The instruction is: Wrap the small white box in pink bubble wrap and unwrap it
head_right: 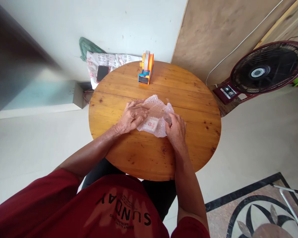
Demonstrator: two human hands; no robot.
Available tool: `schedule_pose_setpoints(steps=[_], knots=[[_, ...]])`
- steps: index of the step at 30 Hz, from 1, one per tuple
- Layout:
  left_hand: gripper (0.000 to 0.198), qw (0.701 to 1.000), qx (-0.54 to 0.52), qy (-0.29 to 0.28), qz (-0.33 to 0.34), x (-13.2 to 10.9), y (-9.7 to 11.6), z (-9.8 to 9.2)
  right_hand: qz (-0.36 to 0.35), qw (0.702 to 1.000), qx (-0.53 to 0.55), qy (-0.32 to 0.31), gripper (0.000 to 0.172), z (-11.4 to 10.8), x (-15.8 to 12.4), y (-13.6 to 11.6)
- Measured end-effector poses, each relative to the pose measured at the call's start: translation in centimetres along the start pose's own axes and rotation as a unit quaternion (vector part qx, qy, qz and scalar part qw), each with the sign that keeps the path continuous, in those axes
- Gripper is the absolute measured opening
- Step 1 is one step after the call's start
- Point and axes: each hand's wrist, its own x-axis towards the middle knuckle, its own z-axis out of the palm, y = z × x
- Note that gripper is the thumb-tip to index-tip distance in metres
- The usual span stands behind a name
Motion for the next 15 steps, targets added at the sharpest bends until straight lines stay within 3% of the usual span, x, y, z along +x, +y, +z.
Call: schedule_pose_setpoints(steps=[6, 15], knots=[[0.039, 0.992, 0.030, -0.005, -0.124, 0.0, -1.1, 0.5, 0.002, 1.000, 0.008, -0.006, 0.043, -0.1, 0.0, -0.2], [0.050, 0.989, 0.027, -0.011, -0.142, 0.0, -2.4, 1.2, 0.025, 0.998, 0.065, -0.001, 0.043, -0.7, 0.0, -0.7]])
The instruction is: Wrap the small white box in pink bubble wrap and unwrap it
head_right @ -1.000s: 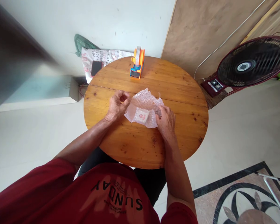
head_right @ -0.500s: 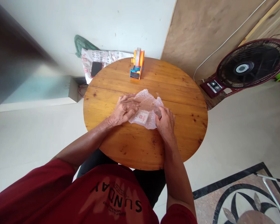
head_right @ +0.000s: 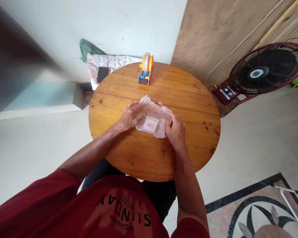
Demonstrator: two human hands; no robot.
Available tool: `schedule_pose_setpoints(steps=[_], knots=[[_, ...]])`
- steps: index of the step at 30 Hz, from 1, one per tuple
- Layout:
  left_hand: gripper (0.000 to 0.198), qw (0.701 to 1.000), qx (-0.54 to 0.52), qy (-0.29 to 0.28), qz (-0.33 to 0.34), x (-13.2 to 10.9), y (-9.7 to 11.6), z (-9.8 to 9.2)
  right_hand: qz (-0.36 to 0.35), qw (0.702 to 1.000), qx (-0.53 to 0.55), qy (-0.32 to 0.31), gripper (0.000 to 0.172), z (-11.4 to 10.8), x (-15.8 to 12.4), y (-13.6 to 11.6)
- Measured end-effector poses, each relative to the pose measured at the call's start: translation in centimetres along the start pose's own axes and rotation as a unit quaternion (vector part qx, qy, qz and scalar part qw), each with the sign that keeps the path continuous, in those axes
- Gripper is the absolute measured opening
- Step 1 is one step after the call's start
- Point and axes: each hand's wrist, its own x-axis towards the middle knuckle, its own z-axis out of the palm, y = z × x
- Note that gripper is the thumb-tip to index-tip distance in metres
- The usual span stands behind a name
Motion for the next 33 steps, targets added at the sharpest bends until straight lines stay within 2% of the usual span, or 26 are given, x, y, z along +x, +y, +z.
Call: schedule_pose_setpoints(steps=[6, 9, 14, 20, 25, 33], knots=[[0.037, 0.999, 0.010, -0.015, 0.045, -0.2, 0.5, -0.4, -0.027, 0.999, 0.016, -0.002, 0.037, 0.0, 0.1, 0.0], [0.036, 0.999, 0.023, -0.016, 0.038, -0.3, 0.9, -0.7, -0.042, 0.998, 0.042, 0.006, 0.036, 0.0, 0.0, -0.2], [0.046, 0.998, 0.052, -0.028, 0.016, -0.2, 0.9, -0.7, -0.025, 0.997, 0.076, 0.014, 0.044, -0.2, 0.0, -0.4], [0.056, 0.997, 0.068, -0.021, -0.003, 0.0, 0.4, -0.2, -0.009, 0.997, 0.080, 0.012, 0.044, -0.1, 0.1, 0.1], [0.038, 0.996, 0.081, 0.010, 0.033, -0.1, 0.8, -0.4, -0.045, 0.996, 0.074, 0.016, 0.037, -0.3, -0.1, -0.4], [0.031, 0.995, 0.071, -0.012, 0.067, -0.3, 1.4, -0.7, -0.052, 0.995, 0.084, -0.009, 0.035, -0.1, -0.1, -0.5]])
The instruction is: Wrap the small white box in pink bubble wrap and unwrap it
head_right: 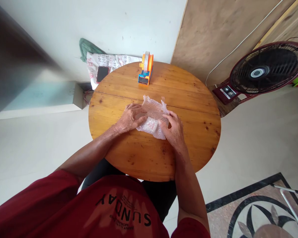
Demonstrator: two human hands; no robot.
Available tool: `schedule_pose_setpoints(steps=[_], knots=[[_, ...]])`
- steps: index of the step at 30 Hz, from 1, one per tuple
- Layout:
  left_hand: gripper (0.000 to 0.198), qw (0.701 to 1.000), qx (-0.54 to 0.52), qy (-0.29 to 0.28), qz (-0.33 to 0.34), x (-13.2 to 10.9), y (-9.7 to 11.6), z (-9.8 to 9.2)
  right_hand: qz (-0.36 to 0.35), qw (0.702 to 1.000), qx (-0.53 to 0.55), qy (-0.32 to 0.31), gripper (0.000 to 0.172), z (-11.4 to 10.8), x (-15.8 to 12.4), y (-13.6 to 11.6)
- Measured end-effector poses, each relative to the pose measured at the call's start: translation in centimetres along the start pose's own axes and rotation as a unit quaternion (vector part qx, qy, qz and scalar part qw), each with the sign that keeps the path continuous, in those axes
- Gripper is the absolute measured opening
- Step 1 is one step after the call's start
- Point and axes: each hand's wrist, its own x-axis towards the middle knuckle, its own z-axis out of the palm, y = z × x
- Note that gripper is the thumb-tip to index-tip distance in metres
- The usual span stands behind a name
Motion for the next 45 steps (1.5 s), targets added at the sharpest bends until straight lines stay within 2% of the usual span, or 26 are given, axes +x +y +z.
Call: schedule_pose_setpoints(steps=[4, 8, 12, 15, 19, 24, 27, 29, 33, 36, 41, 45], knots=[[0.025, 1.000, 0.000, 0.005, 0.001, 0.0, -0.2, 0.1, -0.005, 1.000, 0.017, -0.005, 0.026, 0.1, 0.1, 0.3], [0.024, 0.999, 0.000, 0.021, 0.032, 0.1, -0.4, 0.1, -0.011, 0.998, 0.057, -0.014, 0.018, 0.2, 0.1, 0.5], [0.018, 0.994, -0.058, 0.035, 0.081, 0.1, -0.3, -0.1, -0.003, 0.998, 0.067, -0.021, 0.018, 0.2, 0.0, 0.3], [0.016, 0.987, -0.129, 0.019, 0.097, -0.2, 0.1, -0.3, 0.016, 0.997, 0.062, -0.030, 0.022, -0.1, 0.0, -0.3], [0.016, 0.974, -0.202, -0.019, 0.100, -0.5, 0.7, -1.0, 0.040, 0.997, 0.060, -0.031, 0.029, -0.4, -0.1, -1.0], [0.017, 0.959, -0.251, -0.088, 0.099, -0.5, 1.5, -2.2, 0.035, 0.998, 0.053, -0.025, 0.024, -0.3, -0.1, -1.1], [0.014, 0.942, -0.301, -0.131, 0.076, -0.5, 1.7, -2.8, 0.038, 0.997, 0.058, -0.027, 0.026, -0.3, -0.1, -1.2], [0.012, 0.924, -0.346, -0.157, 0.039, -0.6, 1.7, -3.1, 0.040, 0.997, 0.063, -0.030, 0.031, -0.4, -0.2, -1.2], [0.022, 0.871, -0.424, -0.241, -0.052, -0.8, 1.5, -3.3, 0.033, 0.997, 0.061, -0.034, 0.035, -0.4, -0.1, -0.9], [0.023, 0.842, -0.428, -0.319, -0.075, -0.8, 1.4, -3.4, 0.018, 0.998, 0.051, -0.045, 0.034, -0.2, 0.0, -0.3], [0.015, 0.843, -0.373, -0.385, -0.043, -0.5, 1.2, -3.6, 0.013, 0.998, 0.045, -0.032, 0.027, 0.2, 0.1, 0.3], [0.013, 0.851, -0.343, -0.398, -0.023, -0.4, 0.7, -4.0, 0.014, 0.999, 0.033, -0.030, 0.024, 0.2, 0.1, 0.4]])
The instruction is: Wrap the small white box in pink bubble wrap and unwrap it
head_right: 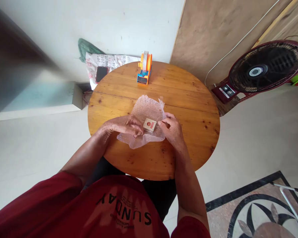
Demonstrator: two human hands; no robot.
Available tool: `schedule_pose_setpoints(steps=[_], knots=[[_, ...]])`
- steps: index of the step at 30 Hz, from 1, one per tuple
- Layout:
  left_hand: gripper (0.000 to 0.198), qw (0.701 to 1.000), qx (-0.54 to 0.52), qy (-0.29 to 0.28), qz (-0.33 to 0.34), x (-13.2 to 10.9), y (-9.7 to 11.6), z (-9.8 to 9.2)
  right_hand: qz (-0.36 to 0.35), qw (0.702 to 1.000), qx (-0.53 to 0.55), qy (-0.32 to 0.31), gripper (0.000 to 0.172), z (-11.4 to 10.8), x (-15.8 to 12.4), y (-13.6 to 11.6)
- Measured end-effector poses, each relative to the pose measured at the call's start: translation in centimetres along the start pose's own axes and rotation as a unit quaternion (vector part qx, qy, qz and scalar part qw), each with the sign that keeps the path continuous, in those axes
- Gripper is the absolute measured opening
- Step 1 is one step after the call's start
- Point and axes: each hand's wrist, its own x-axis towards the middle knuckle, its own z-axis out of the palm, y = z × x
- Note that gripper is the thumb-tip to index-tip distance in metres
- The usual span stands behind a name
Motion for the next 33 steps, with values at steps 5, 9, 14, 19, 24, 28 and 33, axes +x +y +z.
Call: schedule_pose_setpoints(steps=[5, 9, 14, 19, 24, 28, 33], knots=[[0.017, 1.000, 0.010, 0.015, -0.002, -0.2, -0.6, -0.3, 0.006, 1.000, -0.012, -0.007, 0.020, 0.0, 0.1, 0.1], [0.015, 0.998, -0.001, 0.058, -0.008, -0.1, -0.6, -0.1, 0.011, 1.000, -0.019, -0.007, 0.019, 0.0, 0.1, 0.2], [0.015, 0.998, 0.010, 0.061, -0.013, 0.1, -0.2, 0.2, 0.026, 0.999, -0.030, -0.010, 0.020, 0.0, 0.1, 0.2], [0.017, 0.993, -0.029, 0.115, -0.014, 0.1, 0.2, 0.3, 0.046, 0.997, -0.047, 0.034, 0.027, 0.0, 0.1, 0.5], [0.015, 0.970, -0.035, 0.241, 0.028, 0.6, -0.4, 0.0, 0.046, 0.997, -0.055, 0.042, 0.033, 0.2, 0.2, 0.7], [0.013, 0.935, -0.048, 0.348, 0.052, 1.5, -1.2, -0.1, 0.006, 0.998, -0.050, 0.041, 0.034, 0.3, 0.3, 0.9], [0.015, 0.911, 0.010, 0.409, 0.045, 2.0, -1.8, 0.1, 0.000, 0.998, -0.056, 0.024, 0.034, 0.4, 0.3, 1.0]])
